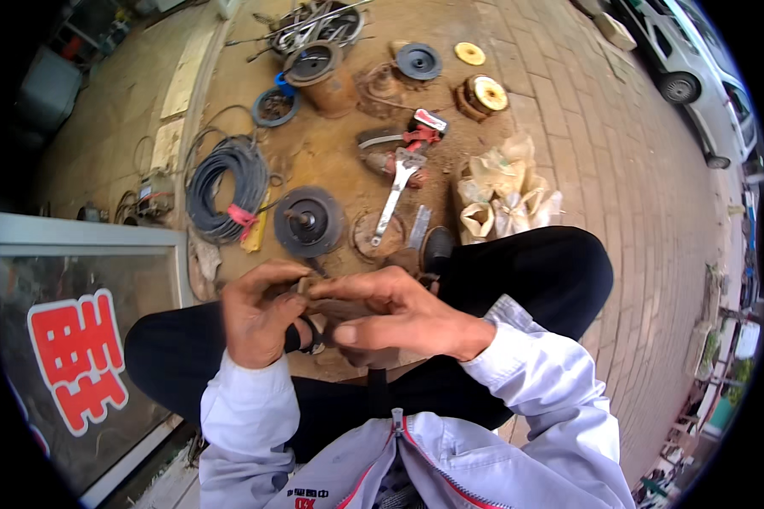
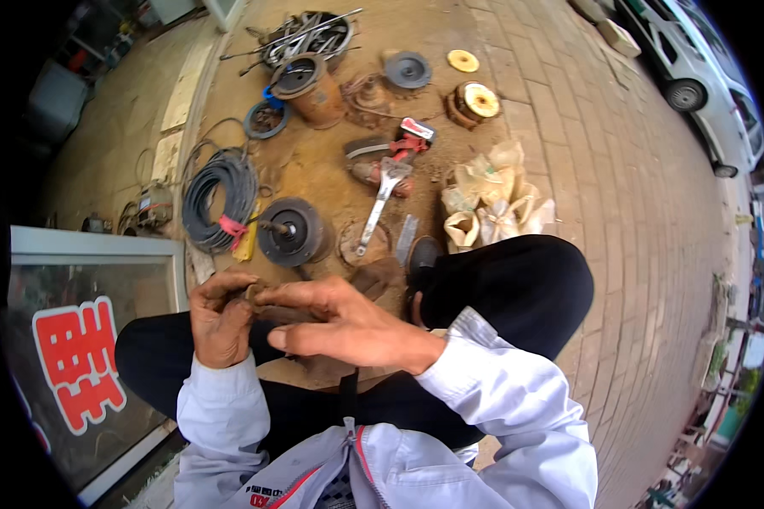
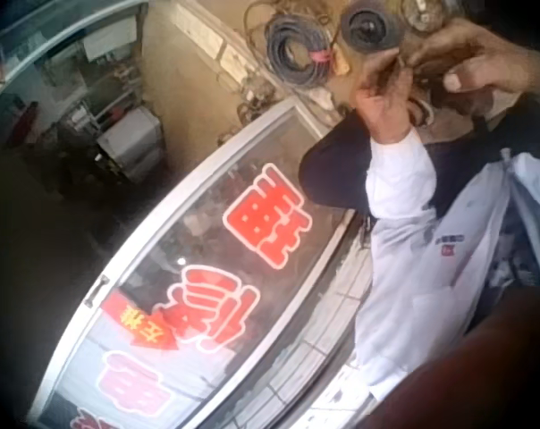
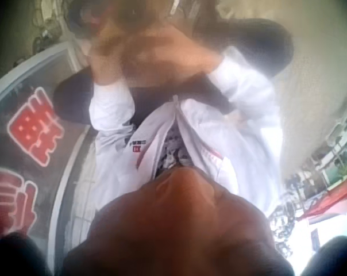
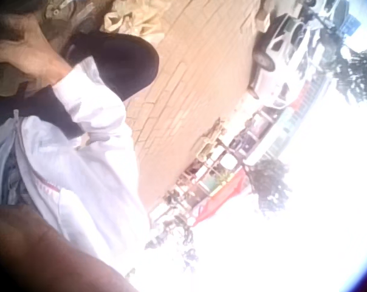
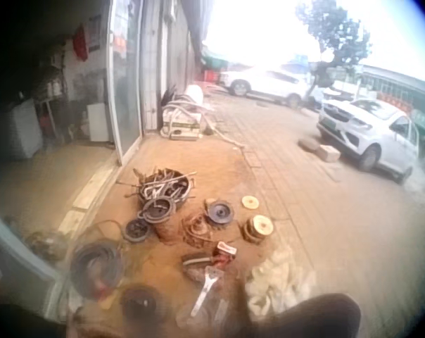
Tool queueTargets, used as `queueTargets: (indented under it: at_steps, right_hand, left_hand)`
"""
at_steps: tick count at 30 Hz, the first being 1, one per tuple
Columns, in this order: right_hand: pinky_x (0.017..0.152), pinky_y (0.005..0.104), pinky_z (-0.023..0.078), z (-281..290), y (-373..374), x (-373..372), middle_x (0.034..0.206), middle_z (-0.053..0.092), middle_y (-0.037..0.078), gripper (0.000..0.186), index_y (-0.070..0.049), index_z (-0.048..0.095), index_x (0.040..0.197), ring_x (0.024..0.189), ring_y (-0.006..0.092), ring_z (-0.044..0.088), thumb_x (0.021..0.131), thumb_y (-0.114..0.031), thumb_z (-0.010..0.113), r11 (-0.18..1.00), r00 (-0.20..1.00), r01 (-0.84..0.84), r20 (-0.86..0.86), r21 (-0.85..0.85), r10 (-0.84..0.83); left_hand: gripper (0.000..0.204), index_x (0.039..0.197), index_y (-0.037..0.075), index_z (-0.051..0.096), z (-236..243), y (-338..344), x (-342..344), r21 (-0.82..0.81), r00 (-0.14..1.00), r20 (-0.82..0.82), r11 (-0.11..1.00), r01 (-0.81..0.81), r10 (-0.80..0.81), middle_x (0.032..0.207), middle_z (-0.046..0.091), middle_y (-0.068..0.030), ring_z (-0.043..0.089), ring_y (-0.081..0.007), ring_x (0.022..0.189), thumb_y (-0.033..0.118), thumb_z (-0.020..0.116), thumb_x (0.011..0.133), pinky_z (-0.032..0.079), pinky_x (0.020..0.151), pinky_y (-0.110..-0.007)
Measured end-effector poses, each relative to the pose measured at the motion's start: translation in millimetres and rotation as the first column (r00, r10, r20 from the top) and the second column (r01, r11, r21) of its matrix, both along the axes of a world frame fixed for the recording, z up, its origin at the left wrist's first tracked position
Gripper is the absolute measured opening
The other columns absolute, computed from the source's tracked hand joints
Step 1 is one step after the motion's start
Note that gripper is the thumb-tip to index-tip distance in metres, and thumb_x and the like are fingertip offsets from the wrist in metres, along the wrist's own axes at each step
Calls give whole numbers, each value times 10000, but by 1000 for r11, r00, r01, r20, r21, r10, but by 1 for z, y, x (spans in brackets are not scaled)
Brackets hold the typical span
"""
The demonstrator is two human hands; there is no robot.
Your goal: The person sits on the ground and uses a file to smooth the surface of a metal ring. They then insert the ring into a larger mechanical assembly and use a wrench to tighten a bolt, securing the ring in place.
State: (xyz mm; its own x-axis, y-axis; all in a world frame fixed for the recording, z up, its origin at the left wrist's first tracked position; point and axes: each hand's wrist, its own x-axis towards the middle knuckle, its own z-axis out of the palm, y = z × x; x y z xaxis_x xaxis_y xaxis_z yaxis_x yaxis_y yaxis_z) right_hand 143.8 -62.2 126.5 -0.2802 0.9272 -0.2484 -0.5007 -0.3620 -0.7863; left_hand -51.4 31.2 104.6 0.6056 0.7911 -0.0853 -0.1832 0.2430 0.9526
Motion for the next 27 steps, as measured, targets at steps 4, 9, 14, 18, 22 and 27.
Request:
queueTargets:
  at_steps: [4,9,14,18,22,27]
  right_hand:
    - [578,441,491,-12,4,-11,803,641,194,539,29,571,1257,652,386,619,765,-148,697,813,671,-65,628,579,-394]
    - [582,383,468,-26,-3,-8,773,534,92,492,-36,613,1230,662,270,596,792,-256,654,620,170,-450,743,643,-648]
    - [570,347,456,-28,-4,-8,753,488,51,473,-50,614,1220,647,204,565,802,-270,629,580,44,-493,684,648,-728]
    - [563,380,471,-31,-2,-13,775,531,81,485,-32,585,1264,651,239,594,830,-237,658,645,232,-382,744,662,-627]
    - [592,328,489,1,-2,-9,853,622,115,575,7,508,1362,665,169,602,861,-230,662,956,968,-36,246,291,-38]
    - [612,314,488,-14,3,-12,851,610,113,577,13,500,1373,708,154,604,875,-237,650,946,992,21,110,323,-59]
  left_hand:
    - [328,1092,-27,637,-13,-1,-7,-169,998,-43,984,-59,52,927,703,-136,687,-174,733,225,733,905,580,609,-299]
    - [308,1036,4,612,-22,4,-14,-242,999,-3,970,-37,37,730,650,-101,593,-164,522,268,722,921,496,471,-270]
    - [318,986,2,630,-20,7,-9,-239,1000,-27,971,-15,9,707,627,-85,572,-155,503,277,758,892,479,457,-259]
    - [326,974,5,636,-17,7,-10,-201,999,-39,979,-25,17,737,625,-68,569,-146,518,271,789,864,471,459,-251]
    - [340,997,1,633,-35,4,-17,66,991,1,989,-131,131,849,650,-71,603,-135,619,251,807,844,486,486,-243]
    - [351,1020,-6,629,-29,3,-10,221,990,2,965,-140,143,906,658,-77,623,-133,699,253,797,851,509,509,-247]
